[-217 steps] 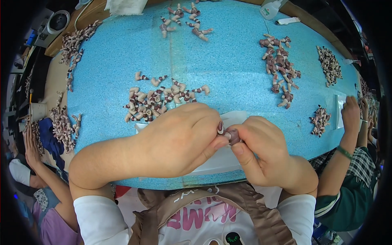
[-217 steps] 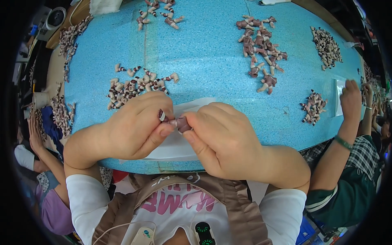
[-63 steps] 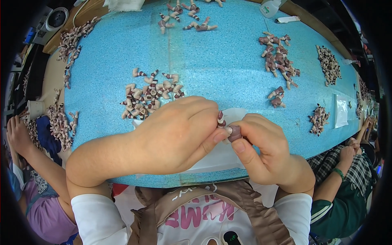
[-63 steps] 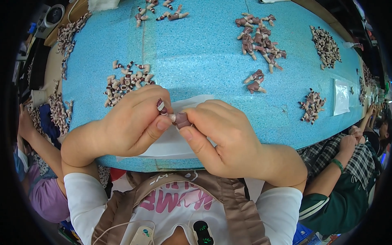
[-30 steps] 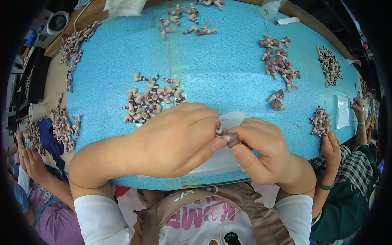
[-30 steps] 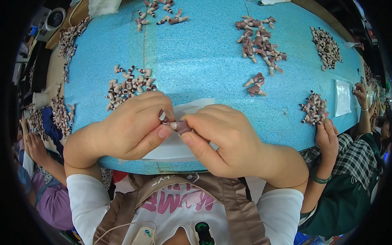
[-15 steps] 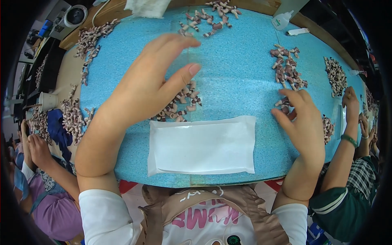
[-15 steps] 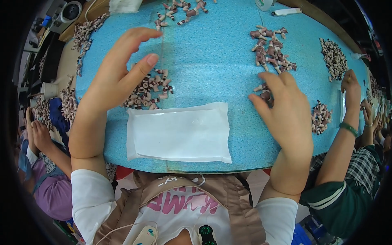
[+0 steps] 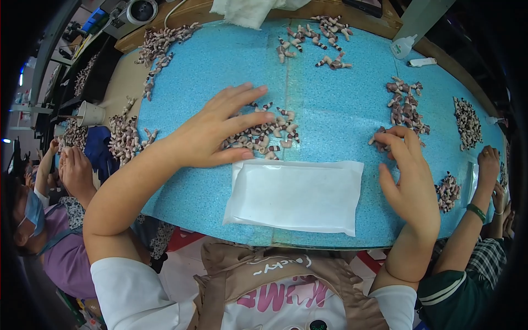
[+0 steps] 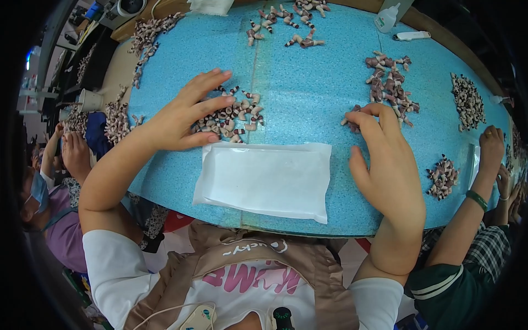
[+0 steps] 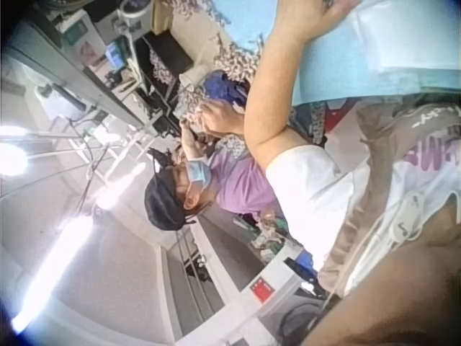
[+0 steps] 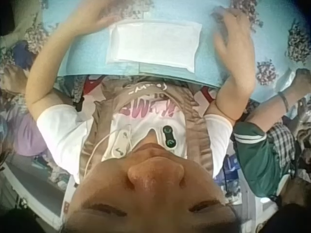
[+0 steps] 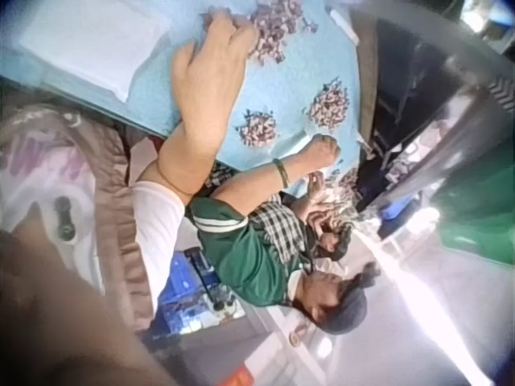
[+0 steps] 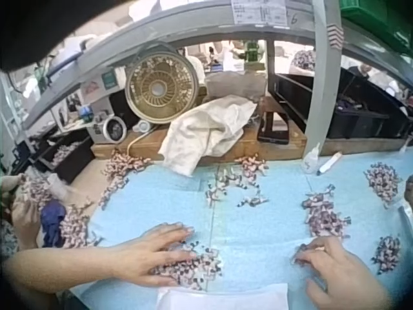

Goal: The person assembles figurine parts by attaching limbs to body pieces by hand and placing the assembled figurines onto the table.

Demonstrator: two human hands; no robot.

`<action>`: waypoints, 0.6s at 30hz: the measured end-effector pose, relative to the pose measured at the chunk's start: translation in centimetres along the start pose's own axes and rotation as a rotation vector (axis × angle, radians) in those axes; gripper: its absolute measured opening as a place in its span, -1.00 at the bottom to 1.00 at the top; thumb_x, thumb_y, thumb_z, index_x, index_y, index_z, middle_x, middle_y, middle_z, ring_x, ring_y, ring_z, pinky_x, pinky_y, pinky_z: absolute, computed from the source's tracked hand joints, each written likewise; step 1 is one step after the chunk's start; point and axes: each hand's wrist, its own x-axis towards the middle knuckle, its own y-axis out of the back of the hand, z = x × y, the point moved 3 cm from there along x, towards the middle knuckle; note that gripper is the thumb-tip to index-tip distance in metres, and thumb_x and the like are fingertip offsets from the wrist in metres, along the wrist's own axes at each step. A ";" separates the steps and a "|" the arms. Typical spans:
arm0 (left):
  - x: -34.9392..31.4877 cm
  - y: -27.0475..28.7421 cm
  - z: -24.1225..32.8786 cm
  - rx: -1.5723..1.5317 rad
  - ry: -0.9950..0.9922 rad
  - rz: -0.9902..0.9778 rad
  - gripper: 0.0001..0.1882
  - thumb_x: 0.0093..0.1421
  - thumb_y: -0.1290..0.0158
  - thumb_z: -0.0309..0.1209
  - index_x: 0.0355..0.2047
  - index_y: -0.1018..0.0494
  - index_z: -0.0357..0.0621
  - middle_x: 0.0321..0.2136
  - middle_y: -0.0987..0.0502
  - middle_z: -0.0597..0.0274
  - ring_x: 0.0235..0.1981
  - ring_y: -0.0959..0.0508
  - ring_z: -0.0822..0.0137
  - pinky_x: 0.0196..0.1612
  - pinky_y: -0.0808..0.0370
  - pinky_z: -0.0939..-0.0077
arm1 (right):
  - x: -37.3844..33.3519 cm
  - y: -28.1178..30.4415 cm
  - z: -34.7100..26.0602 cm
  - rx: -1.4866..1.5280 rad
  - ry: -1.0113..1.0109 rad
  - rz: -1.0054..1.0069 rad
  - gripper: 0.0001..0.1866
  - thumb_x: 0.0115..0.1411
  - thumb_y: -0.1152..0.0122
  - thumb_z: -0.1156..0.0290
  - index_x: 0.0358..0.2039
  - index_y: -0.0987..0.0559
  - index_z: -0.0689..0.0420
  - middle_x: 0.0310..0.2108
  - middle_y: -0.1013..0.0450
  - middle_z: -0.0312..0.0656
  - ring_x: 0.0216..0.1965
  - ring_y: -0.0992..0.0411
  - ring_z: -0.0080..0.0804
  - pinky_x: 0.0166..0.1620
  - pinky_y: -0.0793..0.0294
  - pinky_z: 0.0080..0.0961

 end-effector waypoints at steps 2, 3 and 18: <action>1.4 -0.8 0.1 0.017 -0.004 -0.083 -0.37 0.13 0.00 0.08 0.16 -0.26 0.17 0.26 -0.06 0.01 0.27 -0.05 -0.14 0.23 0.01 -0.12 | 0.1 -0.5 0.5 -0.052 0.067 -0.015 -0.68 0.00 -0.11 0.64 -0.17 -0.43 0.19 -0.14 -0.31 -0.01 -0.23 -0.41 -0.04 -0.24 -0.42 -0.29; 2.0 -1.0 0.1 0.017 -0.006 -0.080 -0.37 0.13 0.00 0.08 0.16 -0.26 0.17 0.26 -0.06 0.01 0.27 -0.05 -0.14 0.23 0.01 -0.12 | 0.2 -0.7 0.6 -0.055 0.068 -0.014 -0.68 0.00 -0.11 0.64 -0.17 -0.43 0.19 -0.14 -0.31 -0.01 -0.23 -0.41 -0.04 -0.24 -0.42 -0.29; 7.6 -2.6 1.0 -0.055 -0.158 -0.008 -0.21 -0.12 -0.13 0.21 0.10 -0.33 0.15 0.23 -0.14 0.07 0.25 -0.08 -0.09 0.24 0.00 -0.11 | 1.2 -0.9 1.4 -0.037 -0.022 0.136 -0.82 0.03 -0.20 0.54 -0.30 -0.53 0.18 -0.27 -0.37 -0.11 -0.30 -0.41 -0.20 -0.29 -0.40 -0.39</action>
